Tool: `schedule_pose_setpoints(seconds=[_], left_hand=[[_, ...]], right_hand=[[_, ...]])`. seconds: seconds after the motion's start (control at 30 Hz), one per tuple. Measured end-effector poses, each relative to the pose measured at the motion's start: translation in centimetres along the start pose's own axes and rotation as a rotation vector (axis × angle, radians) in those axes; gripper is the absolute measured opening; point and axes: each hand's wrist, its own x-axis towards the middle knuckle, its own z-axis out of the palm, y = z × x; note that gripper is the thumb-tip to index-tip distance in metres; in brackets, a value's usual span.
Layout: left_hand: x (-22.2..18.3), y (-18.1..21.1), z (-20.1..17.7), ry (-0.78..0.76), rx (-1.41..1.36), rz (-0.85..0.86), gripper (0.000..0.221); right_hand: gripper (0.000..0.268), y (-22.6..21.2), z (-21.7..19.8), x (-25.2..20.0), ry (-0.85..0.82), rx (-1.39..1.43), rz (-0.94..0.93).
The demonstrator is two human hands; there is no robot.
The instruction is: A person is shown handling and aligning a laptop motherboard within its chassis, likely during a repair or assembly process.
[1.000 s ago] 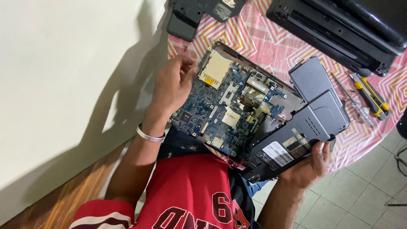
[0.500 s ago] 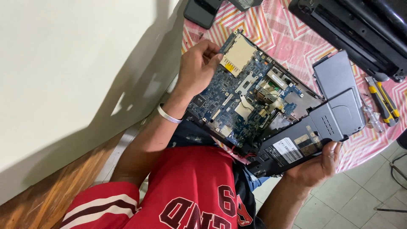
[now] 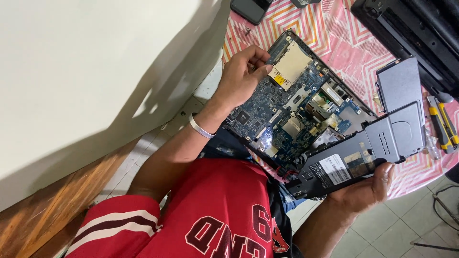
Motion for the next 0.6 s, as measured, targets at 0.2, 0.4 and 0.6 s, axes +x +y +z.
schedule_pose_setpoints(seconds=[0.2,0.4,0.6], left_hand=[[0.1,-1.7,-1.5,-0.102,0.104,0.315,0.027],[-1.0,-1.1,-4.2,-0.19,0.258,0.253,0.022],[-2.2,0.7,-5.2,-0.318,0.298,0.093,0.036]], right_hand=[[0.037,-0.2,0.0,0.0,0.027,0.053,0.022],[0.054,-0.1,-0.4,0.1,0.077,0.09,0.049],[0.039,0.0,-1.2,0.4,0.032,0.056,0.03]])
